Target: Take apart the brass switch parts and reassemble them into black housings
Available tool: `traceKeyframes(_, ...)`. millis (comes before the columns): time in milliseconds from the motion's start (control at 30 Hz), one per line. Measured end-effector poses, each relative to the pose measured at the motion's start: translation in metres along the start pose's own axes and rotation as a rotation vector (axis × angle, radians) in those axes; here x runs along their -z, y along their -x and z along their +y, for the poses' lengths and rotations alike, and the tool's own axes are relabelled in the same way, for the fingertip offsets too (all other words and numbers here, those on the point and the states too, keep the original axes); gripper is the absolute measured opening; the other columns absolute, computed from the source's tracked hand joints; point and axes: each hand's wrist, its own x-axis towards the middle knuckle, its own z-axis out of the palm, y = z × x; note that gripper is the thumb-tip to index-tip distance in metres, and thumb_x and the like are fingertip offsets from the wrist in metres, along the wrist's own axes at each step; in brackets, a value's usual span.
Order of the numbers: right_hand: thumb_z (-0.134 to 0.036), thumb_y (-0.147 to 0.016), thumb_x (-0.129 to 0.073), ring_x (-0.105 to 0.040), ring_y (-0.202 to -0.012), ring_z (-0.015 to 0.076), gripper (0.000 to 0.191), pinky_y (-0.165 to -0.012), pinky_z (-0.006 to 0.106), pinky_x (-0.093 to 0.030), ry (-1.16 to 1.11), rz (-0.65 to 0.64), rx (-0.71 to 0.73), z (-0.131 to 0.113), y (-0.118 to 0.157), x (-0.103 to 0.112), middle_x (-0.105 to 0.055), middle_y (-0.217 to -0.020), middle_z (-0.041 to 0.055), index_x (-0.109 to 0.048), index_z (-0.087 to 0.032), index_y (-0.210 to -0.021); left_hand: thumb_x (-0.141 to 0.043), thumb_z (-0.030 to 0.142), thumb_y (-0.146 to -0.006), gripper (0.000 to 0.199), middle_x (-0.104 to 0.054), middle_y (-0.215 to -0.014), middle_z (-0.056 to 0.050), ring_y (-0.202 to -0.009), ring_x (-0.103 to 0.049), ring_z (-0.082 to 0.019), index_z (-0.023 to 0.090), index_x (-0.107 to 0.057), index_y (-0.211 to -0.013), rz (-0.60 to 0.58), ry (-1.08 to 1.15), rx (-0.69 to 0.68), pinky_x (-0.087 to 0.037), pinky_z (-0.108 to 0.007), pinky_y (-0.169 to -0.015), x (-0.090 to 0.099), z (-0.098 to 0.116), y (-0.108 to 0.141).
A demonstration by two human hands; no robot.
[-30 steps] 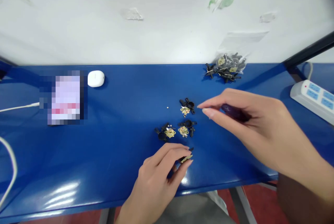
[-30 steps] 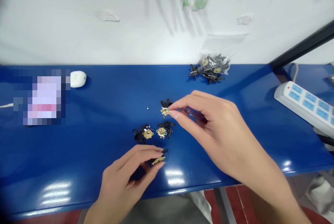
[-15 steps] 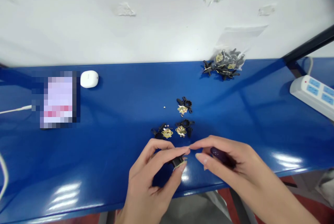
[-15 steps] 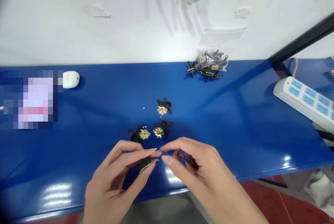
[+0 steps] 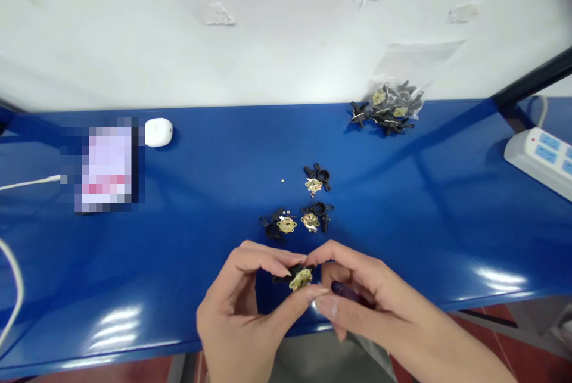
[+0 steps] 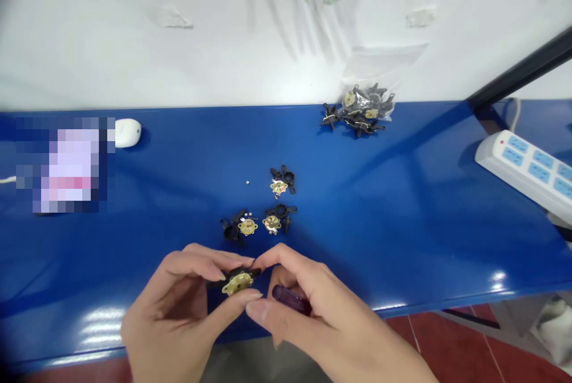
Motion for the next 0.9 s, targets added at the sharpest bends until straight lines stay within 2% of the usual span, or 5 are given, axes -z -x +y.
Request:
traceKeyframes(133,-0.053,-0.109,-0.071,-0.056,-0.082,0.0126,0.034,-0.079,0.029,-0.043,-0.134,-0.072,-0.007,0.009,0.0,0.006,-0.064,-0.091,-0.0032,-0.067,-0.032,-0.136,-0.099,0.007,-0.078,0.038,-0.078,-0.091,0.003,-0.085,-0.078,-0.017,0.026,-0.07,-0.093,0.026,0.008,-0.021,-0.065,-0.026,-0.076,-0.004,-0.002,-0.003)
traceKeyframes(233,-0.054,-0.114,-0.062,-0.052,-0.071,0.0099,0.035,-0.063,0.025,-0.033,-0.275,-0.131,-0.018,0.009,-0.003,0.01,-0.063,-0.081,-0.0035,-0.067,-0.026,-0.133,-0.104,0.013,-0.076,0.039,-0.076,-0.09,0.003,-0.082,-0.073,-0.015,0.027,-0.075,-0.099,0.022,-0.02,-0.065,-0.062,-0.023,-0.072,-0.006,-0.003,-0.006)
traceKeyframes(600,-0.051,-0.114,-0.063,-0.036,-0.063,0.0089,0.031,-0.056,0.026,-0.026,-0.252,-0.066,0.065,0.005,-0.01,0.015,-0.055,-0.074,-0.0055,-0.063,-0.022,-0.103,-0.095,0.023,-0.091,0.032,-0.081,-0.107,0.001,-0.093,-0.078,-0.014,0.034,-0.086,-0.119,-0.2,-0.22,-0.109,-0.063,-0.021,-0.078,-0.004,-0.006,-0.009)
traceKeyframes(800,-0.053,-0.113,-0.063,-0.035,-0.06,0.0102,0.03,-0.051,0.027,-0.02,-0.207,0.176,0.124,0.001,-0.007,0.025,-0.057,-0.072,-0.0049,-0.069,-0.027,-0.125,-0.094,0.023,-0.092,0.032,-0.082,-0.107,0.004,-0.089,-0.078,-0.013,0.037,-0.086,-0.119,-0.212,-0.364,-0.117,-0.064,-0.022,-0.086,0.001,-0.006,-0.006)
traceKeyframes(900,-0.051,-0.114,-0.054,-0.025,-0.053,0.0097,0.034,-0.049,0.028,-0.019,-0.398,0.317,0.306,-0.009,-0.008,0.027,-0.049,-0.065,-0.0048,-0.071,-0.024,-0.102,-0.097,0.026,-0.089,0.027,-0.081,-0.102,0.006,-0.08,-0.075,-0.01,0.035,-0.086,-0.113,-0.234,-0.402,-0.112,-0.063,-0.018,-0.078,0.001,-0.006,-0.006)
